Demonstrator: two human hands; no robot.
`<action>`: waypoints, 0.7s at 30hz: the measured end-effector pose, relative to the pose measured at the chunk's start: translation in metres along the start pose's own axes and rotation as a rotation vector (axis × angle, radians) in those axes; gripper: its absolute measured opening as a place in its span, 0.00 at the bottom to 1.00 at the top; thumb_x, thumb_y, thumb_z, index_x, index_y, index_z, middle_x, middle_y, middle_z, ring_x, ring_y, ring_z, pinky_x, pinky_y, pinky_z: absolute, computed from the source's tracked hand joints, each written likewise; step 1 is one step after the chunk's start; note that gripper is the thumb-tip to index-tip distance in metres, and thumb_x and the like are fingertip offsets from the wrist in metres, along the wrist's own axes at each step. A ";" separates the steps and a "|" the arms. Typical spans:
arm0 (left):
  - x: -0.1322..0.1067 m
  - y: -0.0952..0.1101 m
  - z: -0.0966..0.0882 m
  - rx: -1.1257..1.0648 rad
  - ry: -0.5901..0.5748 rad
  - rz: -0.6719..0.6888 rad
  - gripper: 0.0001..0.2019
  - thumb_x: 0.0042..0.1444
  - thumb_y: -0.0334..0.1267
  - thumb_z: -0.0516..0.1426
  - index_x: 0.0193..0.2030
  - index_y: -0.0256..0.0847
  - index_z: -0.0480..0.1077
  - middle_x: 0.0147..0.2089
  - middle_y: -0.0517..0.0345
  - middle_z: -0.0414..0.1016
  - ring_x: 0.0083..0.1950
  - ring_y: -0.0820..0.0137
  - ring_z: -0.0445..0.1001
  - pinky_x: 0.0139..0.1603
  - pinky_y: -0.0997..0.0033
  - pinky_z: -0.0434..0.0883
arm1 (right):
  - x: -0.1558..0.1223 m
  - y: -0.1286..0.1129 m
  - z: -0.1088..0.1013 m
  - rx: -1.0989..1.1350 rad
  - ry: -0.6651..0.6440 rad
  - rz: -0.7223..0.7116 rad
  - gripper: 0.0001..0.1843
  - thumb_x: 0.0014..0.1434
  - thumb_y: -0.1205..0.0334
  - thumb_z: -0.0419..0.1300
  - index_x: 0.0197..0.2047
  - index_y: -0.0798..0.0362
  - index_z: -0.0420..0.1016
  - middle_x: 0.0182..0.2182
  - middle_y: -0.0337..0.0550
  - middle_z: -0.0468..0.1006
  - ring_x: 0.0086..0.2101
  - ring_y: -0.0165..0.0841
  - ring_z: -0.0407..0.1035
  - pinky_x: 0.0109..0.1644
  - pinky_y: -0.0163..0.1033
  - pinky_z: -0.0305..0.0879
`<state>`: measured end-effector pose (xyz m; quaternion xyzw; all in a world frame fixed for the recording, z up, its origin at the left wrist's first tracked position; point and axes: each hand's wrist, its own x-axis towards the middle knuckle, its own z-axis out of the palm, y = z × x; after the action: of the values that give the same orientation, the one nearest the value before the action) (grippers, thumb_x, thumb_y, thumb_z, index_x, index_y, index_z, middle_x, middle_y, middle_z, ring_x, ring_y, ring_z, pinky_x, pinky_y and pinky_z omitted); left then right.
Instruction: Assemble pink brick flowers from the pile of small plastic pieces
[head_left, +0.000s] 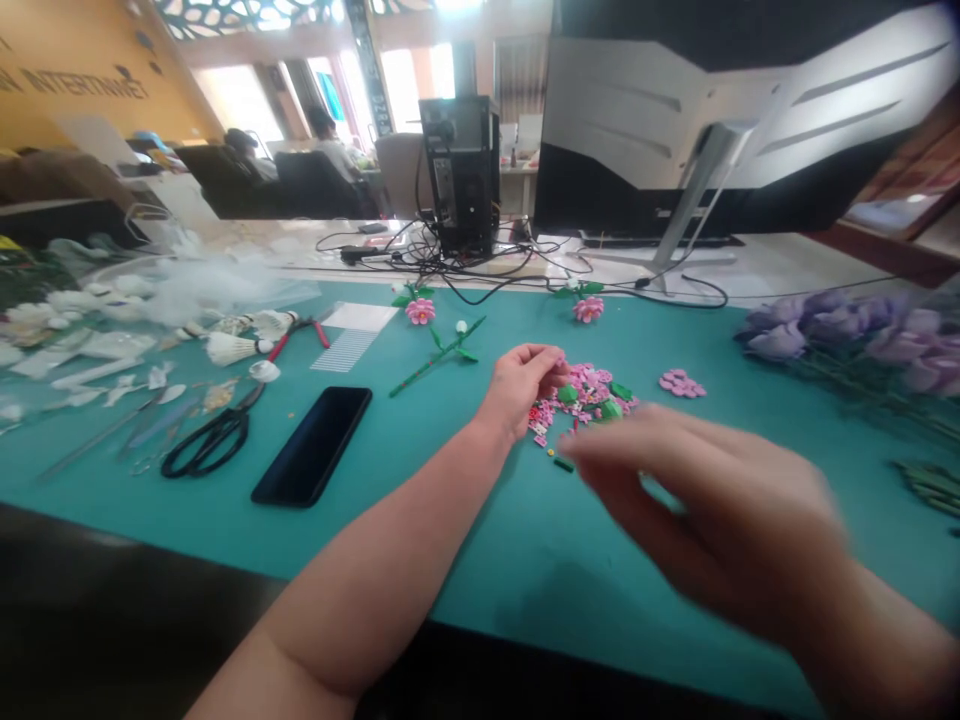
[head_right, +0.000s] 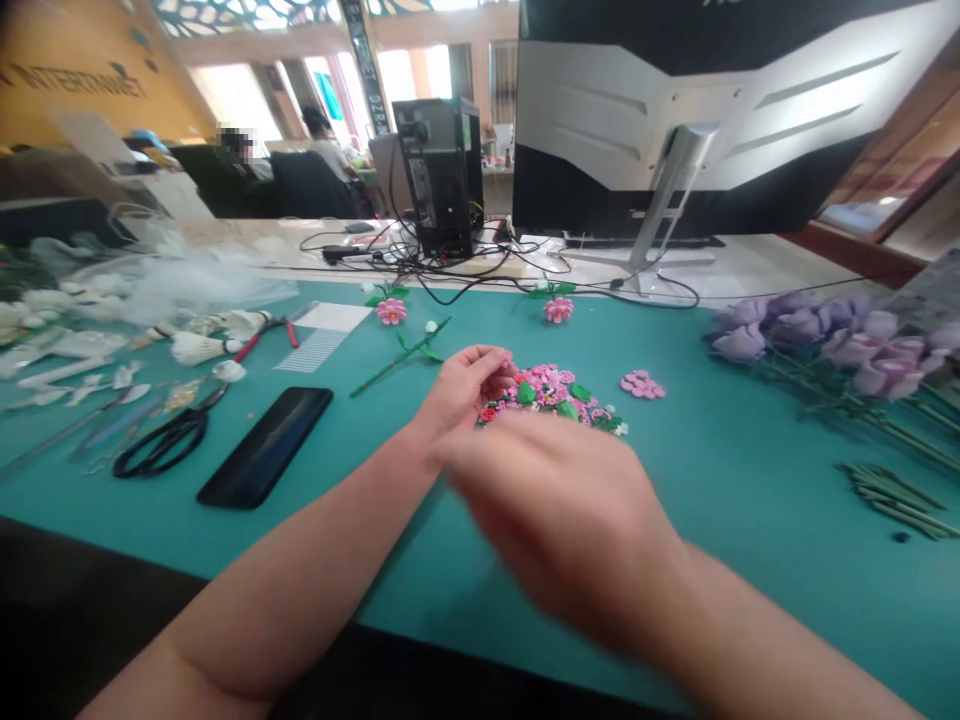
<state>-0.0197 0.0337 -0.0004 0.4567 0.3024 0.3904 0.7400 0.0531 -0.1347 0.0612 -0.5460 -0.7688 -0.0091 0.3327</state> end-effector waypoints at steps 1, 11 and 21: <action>0.001 -0.001 -0.001 -0.007 0.003 0.012 0.06 0.53 0.36 0.61 0.31 0.36 0.69 0.27 0.58 0.74 0.24 0.78 0.70 0.26 0.78 0.64 | 0.015 0.012 0.004 -0.059 0.017 0.021 0.12 0.64 0.62 0.51 0.41 0.44 0.76 0.35 0.42 0.77 0.33 0.32 0.70 0.35 0.36 0.64; 0.005 0.000 -0.005 -0.034 0.011 0.049 0.06 0.52 0.35 0.61 0.32 0.34 0.69 0.27 0.57 0.73 0.24 0.79 0.69 0.28 0.78 0.66 | 0.022 0.085 0.071 -0.326 -0.437 -0.087 0.12 0.63 0.70 0.51 0.34 0.53 0.76 0.32 0.46 0.72 0.38 0.37 0.62 0.35 0.37 0.57; 0.003 0.001 -0.003 -0.045 0.012 0.029 0.06 0.52 0.34 0.61 0.32 0.34 0.69 0.28 0.56 0.74 0.26 0.77 0.72 0.31 0.77 0.68 | 0.026 0.088 0.078 -0.259 -0.362 -0.035 0.12 0.63 0.66 0.50 0.32 0.54 0.74 0.32 0.46 0.73 0.33 0.33 0.64 0.34 0.37 0.57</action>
<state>-0.0210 0.0379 -0.0015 0.4418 0.2913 0.4108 0.7424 0.0837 -0.0485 -0.0167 -0.5635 -0.8177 -0.0155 0.1162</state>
